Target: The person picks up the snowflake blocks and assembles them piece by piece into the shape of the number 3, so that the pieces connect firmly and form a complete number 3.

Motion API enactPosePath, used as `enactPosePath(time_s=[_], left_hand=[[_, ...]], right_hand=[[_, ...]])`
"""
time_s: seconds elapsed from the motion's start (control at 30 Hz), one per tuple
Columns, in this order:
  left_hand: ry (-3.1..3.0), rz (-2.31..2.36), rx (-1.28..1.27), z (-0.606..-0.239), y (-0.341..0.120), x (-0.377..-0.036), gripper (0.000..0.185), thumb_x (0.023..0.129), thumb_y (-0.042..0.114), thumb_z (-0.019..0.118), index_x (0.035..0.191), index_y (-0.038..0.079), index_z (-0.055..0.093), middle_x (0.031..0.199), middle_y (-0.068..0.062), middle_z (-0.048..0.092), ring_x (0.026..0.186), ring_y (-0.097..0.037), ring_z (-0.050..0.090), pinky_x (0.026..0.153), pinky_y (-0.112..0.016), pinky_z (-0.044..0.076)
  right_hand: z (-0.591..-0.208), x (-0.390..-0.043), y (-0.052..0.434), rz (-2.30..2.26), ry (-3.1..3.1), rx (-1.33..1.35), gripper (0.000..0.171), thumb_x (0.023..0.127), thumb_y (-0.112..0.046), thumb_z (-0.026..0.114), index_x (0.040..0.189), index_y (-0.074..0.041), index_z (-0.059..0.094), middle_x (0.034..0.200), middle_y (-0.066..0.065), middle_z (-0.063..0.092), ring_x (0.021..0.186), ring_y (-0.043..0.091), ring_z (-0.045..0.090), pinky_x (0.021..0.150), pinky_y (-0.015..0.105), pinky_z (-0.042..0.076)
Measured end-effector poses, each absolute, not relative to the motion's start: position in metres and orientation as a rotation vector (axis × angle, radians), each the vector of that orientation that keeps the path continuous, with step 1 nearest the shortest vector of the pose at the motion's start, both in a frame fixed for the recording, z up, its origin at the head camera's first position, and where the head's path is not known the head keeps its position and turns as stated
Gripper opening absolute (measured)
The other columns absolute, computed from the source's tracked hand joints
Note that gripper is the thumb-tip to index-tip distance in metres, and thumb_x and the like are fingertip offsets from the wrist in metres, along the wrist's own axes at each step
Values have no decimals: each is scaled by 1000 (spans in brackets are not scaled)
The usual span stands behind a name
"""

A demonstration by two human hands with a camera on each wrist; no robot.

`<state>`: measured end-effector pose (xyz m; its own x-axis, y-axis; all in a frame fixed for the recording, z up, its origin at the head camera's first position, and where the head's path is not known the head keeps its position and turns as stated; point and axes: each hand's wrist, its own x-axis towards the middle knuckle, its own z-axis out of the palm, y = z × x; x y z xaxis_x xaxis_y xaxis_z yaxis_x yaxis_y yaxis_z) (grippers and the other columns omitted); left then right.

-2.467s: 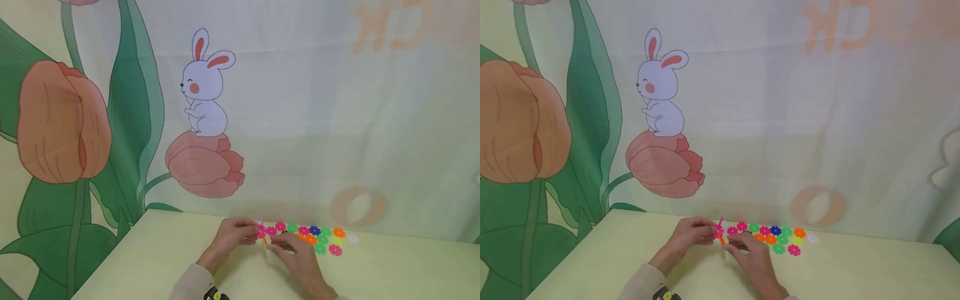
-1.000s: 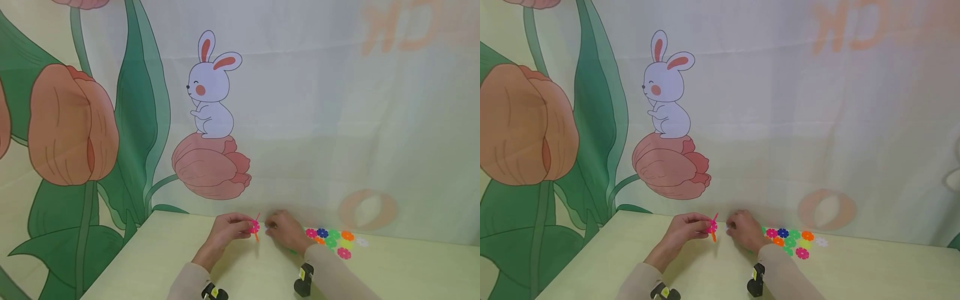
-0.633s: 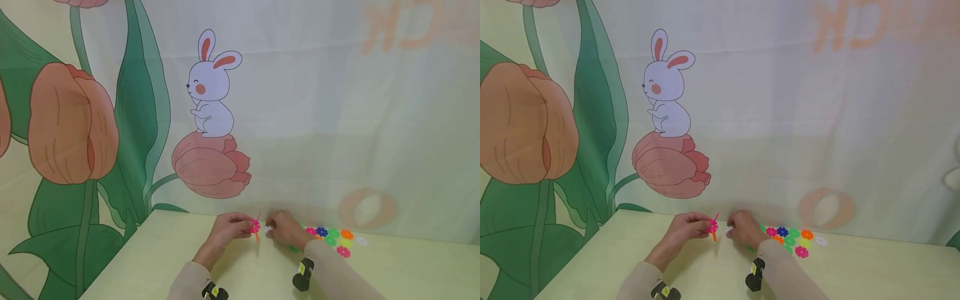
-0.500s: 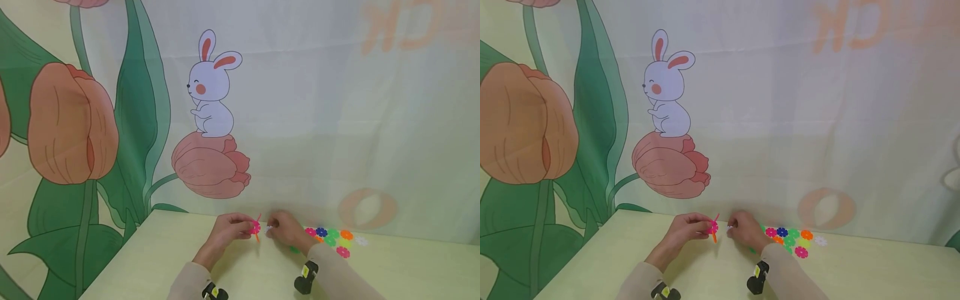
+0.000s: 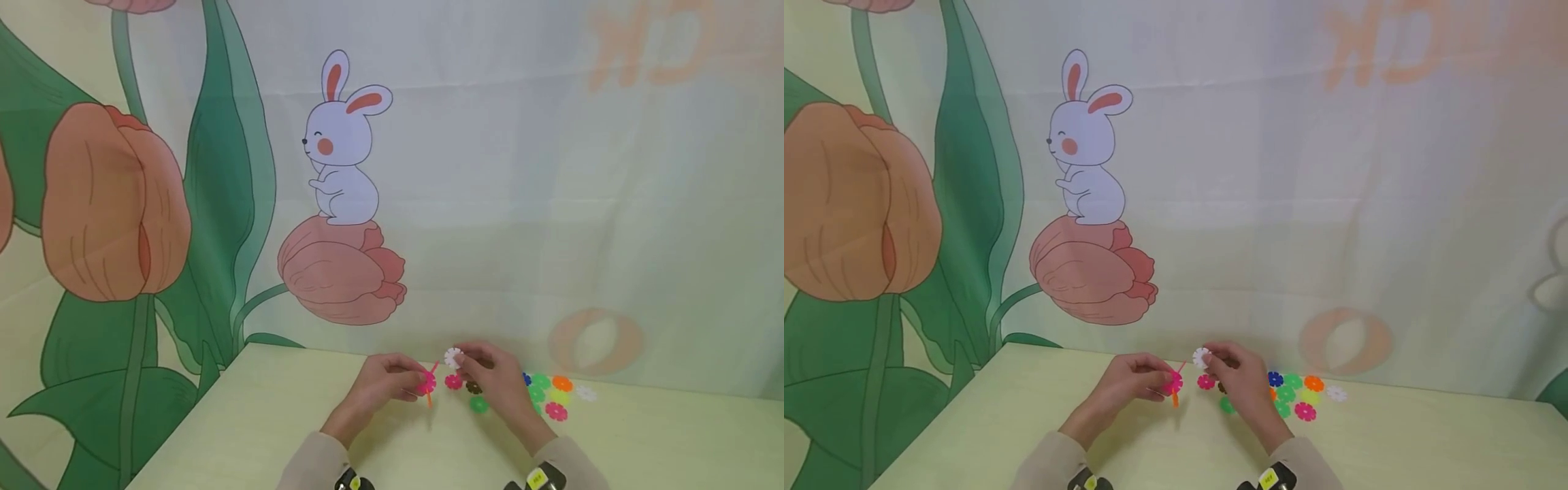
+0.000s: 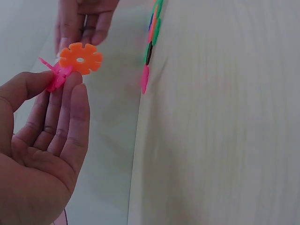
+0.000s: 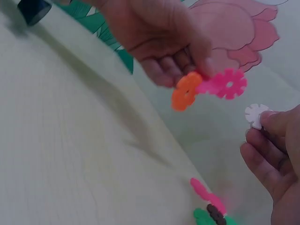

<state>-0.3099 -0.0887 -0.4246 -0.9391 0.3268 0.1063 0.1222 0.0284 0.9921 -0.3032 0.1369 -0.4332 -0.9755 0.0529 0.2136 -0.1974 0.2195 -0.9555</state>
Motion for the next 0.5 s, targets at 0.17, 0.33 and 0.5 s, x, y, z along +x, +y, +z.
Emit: enactPosePath(time_s=[0.17, 0.33, 0.5], left_hand=[[2128, 2023, 493, -427, -82, -308, 17, 95, 4, 77, 107, -7, 76, 95, -13, 78, 80, -21, 76, 79, -39, 66], [2125, 1997, 515, -427, -80, -306, 17, 94, 4, 77, 107, -7, 77, 94, -13, 78, 79, -21, 75, 80, -39, 66], [2144, 1956, 535, -426, -77, -305, 16, 94, 5, 77, 107, -5, 77, 94, -11, 77, 82, -21, 75, 82, -38, 66]], right_hand=[[-425, -291, 144, 1973, -2198, 145, 24, 99, -13, 77, 119, -2, 72, 104, 13, 75, 95, 38, 74, 87, 41, 65], [-425, -284, 150, 1984, -2173, 173, 25, 98, -16, 79, 118, -1, 73, 106, 13, 76, 95, 38, 74, 88, 37, 64], [-429, -279, 154, 1988, -2170, 178, 26, 97, -22, 81, 116, -4, 77, 100, 13, 76, 92, 37, 74, 87, 38, 64]])
